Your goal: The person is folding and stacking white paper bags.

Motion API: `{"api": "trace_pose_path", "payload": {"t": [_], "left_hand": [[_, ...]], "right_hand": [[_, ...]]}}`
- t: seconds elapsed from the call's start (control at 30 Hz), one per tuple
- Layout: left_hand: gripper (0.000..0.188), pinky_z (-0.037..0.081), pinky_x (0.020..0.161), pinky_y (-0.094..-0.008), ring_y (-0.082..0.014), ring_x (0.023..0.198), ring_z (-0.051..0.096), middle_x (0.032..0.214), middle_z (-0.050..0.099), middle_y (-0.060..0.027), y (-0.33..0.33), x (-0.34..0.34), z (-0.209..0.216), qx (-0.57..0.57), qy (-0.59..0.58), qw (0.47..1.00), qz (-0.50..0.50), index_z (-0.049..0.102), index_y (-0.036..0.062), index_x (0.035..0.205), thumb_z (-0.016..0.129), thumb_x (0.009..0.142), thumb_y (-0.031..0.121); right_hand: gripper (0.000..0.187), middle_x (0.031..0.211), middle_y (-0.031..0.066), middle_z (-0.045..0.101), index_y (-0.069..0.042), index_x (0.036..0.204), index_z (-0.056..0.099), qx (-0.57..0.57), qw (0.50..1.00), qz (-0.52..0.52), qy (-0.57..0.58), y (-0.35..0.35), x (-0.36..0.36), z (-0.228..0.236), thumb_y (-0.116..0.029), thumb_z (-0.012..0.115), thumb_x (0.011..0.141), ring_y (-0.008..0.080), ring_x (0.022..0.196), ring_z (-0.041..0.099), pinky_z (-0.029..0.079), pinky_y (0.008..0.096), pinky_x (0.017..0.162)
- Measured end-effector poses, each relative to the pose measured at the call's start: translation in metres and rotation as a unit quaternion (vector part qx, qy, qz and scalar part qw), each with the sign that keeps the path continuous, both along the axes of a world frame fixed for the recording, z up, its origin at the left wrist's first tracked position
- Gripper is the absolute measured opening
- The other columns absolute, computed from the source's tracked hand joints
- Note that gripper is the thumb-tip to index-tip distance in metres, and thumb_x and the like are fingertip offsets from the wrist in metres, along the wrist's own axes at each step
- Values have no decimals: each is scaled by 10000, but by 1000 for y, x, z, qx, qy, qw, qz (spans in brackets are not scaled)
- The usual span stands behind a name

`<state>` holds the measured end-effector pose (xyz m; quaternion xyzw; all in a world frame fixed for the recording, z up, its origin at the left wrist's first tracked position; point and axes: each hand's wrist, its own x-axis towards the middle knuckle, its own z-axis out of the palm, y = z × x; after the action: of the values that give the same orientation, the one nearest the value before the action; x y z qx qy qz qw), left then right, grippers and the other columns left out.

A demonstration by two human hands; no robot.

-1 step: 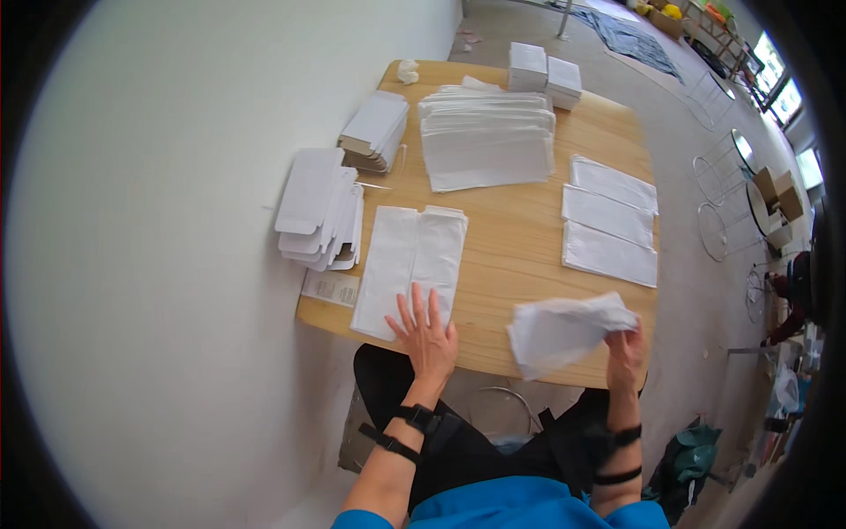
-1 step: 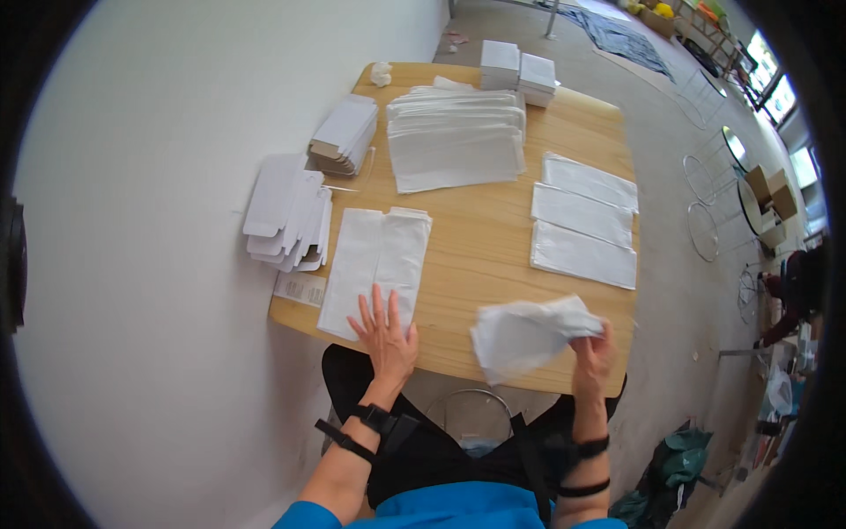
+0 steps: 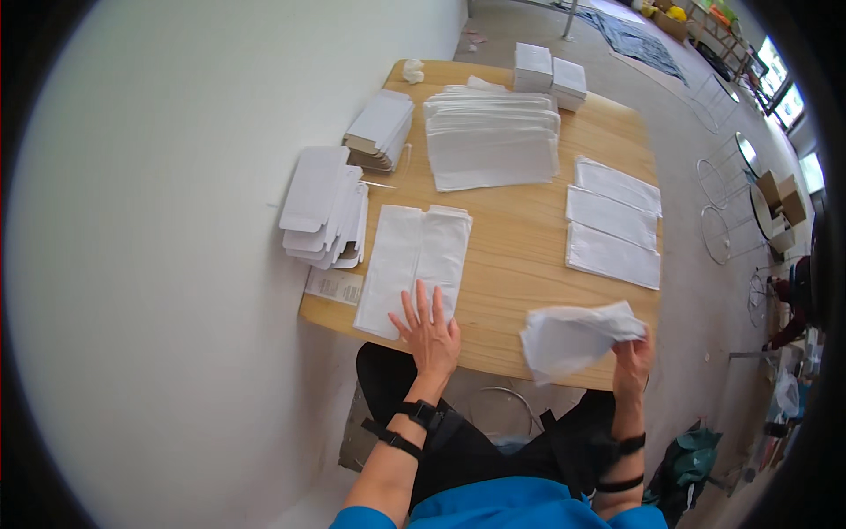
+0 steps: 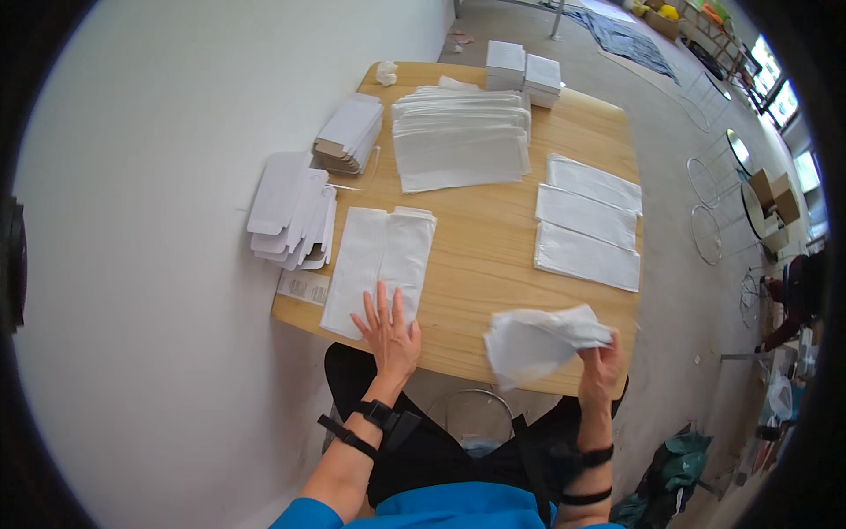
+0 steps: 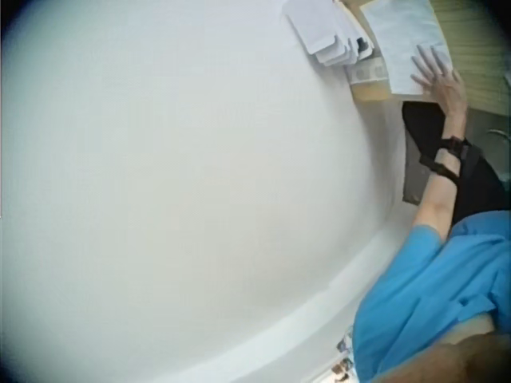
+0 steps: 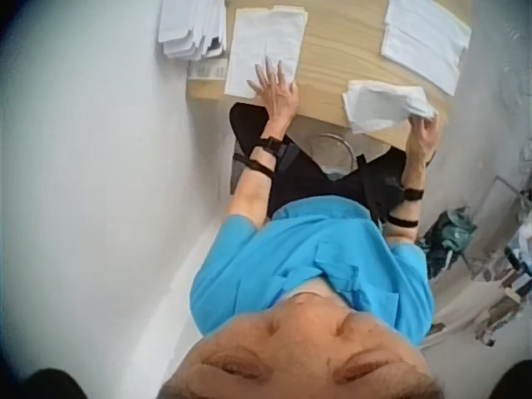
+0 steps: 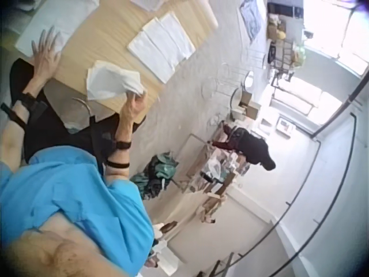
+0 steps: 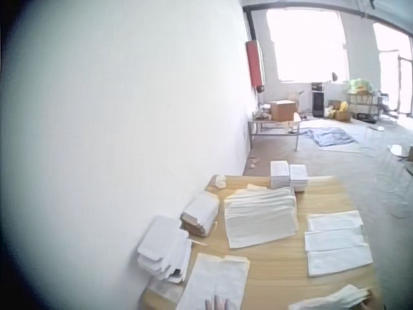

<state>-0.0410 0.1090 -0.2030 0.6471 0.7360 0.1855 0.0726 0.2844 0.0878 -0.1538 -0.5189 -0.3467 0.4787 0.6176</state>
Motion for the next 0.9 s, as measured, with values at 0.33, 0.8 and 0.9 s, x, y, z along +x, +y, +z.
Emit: {"api": "trace_pose_path", "payload": {"t": [0.33,0.8,0.9], "left_hand": [[594,43,1088,-685,-369,1435,150,1554,215,-95,2,-21,-20,-9,22,1000,14,376,170,1421,581,864,169],[822,45,1133,-591,-351,1447,120,1558,191,-152,0,-12,48,-3,-102,989,-109,267,111,1483,686,811,333],[936,46,1166,-494,-329,1457,100,1557,200,-159,-5,21,109,-72,-284,920,-262,233,81,1493,740,766,380]], "right_hand": [[247,919,-22,599,-67,1016,537,-3,999,26,25,-33,18,22,-165,713,872,64,866,567,452,219,787],[123,882,-4,603,-30,978,549,-66,994,72,-44,-25,-5,46,-44,642,898,73,828,577,478,228,754],[110,900,22,622,-18,972,549,-58,989,135,-13,-24,-11,62,-30,630,899,84,842,601,490,230,750]]}}
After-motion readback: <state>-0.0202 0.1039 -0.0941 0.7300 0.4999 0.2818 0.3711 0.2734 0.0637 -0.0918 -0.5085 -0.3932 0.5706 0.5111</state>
